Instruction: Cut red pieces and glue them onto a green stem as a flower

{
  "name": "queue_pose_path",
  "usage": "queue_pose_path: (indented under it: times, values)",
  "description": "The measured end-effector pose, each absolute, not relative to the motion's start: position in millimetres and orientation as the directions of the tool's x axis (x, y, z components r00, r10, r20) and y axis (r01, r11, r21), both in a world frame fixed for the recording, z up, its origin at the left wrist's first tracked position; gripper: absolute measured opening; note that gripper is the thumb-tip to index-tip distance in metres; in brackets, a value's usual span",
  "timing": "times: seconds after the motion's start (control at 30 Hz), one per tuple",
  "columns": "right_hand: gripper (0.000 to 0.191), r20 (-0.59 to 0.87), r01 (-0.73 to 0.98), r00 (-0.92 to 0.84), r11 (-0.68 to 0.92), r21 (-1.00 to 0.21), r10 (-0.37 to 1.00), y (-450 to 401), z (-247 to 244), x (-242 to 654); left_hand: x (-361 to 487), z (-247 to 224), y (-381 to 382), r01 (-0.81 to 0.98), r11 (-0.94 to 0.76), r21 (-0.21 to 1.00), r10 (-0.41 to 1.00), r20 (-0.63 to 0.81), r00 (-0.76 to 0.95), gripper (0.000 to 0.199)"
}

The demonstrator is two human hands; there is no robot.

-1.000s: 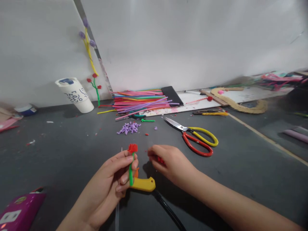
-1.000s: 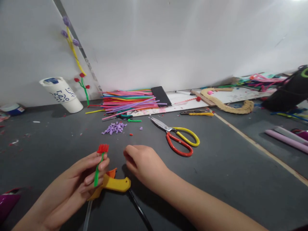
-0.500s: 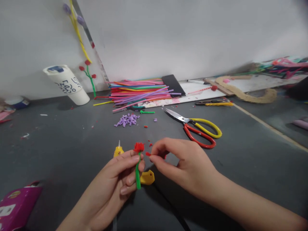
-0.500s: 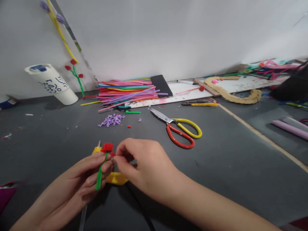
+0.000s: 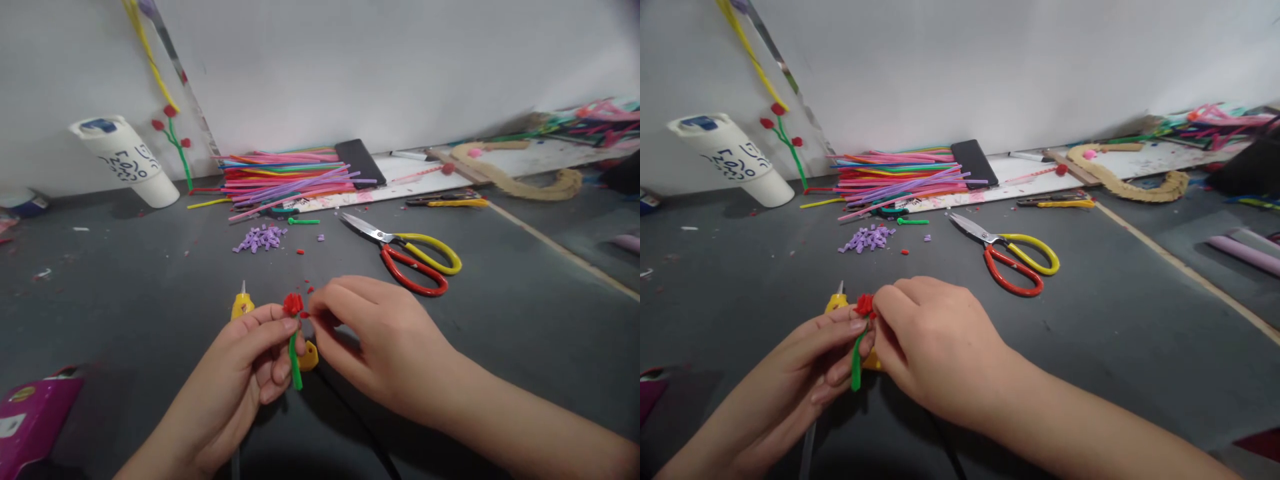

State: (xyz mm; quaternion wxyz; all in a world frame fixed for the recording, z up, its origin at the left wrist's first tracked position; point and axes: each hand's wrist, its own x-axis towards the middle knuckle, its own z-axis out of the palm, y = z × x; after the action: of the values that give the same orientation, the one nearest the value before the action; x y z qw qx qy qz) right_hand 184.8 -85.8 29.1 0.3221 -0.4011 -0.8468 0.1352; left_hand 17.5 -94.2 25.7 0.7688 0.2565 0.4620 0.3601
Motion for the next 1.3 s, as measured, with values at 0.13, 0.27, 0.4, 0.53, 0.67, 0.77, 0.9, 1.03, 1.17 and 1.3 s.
queue_pose_path:
  times: [0.13,0.27,0.4,0.53,0.67,0.77,0.9,1.03,1.17,1.3]
  values:
    - [0.021,0.444,0.592,-0.484,0.656,-0.469,0.754,-86.8,28.7,183.9,16.6,26.0,-96.2,-0.319,0.618,0.719,0.785,-0.541,0.302,0.02]
    - [0.021,0.464,0.59,-0.486,0.669,-0.452,0.741,-86.2,27.9,183.5,17.0,26.2,-96.8,-0.313,0.612,0.726,0.789,-0.531,0.31,0.021]
    - [0.021,0.466,0.602,-0.478,0.664,-0.443,0.745,-85.0,27.1,183.9,18.1,26.5,-95.6,-0.305,0.613,0.729,0.788,-0.536,0.303,0.022]
    - [0.021,0.479,0.616,-0.474,0.667,-0.42,0.739,-84.9,25.2,183.1,17.9,26.2,-95.4,-0.302,0.61,0.733,0.79,-0.532,0.304,0.022]
    - [0.024,0.499,0.624,-0.476,0.678,-0.389,0.724,-85.4,22.7,181.0,18.1,25.0,-95.2,-0.292,0.615,0.733,0.785,-0.535,0.312,0.02]
    - [0.026,0.503,0.631,-0.489,0.687,-0.36,0.713,-85.0,21.7,180.2,18.2,24.4,-94.8,-0.276,0.613,0.74,0.785,-0.533,0.315,0.021]
    - [0.028,0.515,0.638,-0.511,0.705,-0.309,0.688,-83.9,23.1,180.4,17.3,25.4,-95.2,-0.29,0.613,0.735,0.787,-0.535,0.306,0.019]
    - [0.029,0.559,0.614,-0.519,0.737,-0.282,0.646,-83.6,24.6,181.4,15.5,26.5,-95.9,-0.317,0.605,0.73,0.795,-0.532,0.291,0.018]
    - [0.031,0.582,0.605,-0.528,0.755,-0.253,0.619,-83.8,23.8,182.3,14.8,25.9,-96.7,-0.316,0.603,0.732,0.796,-0.528,0.297,0.019]
    - [0.03,0.584,0.595,-0.536,0.764,-0.252,0.61,-83.3,23.4,182.8,15.3,25.7,-97.1,-0.303,0.616,0.727,0.785,-0.533,0.316,0.021]
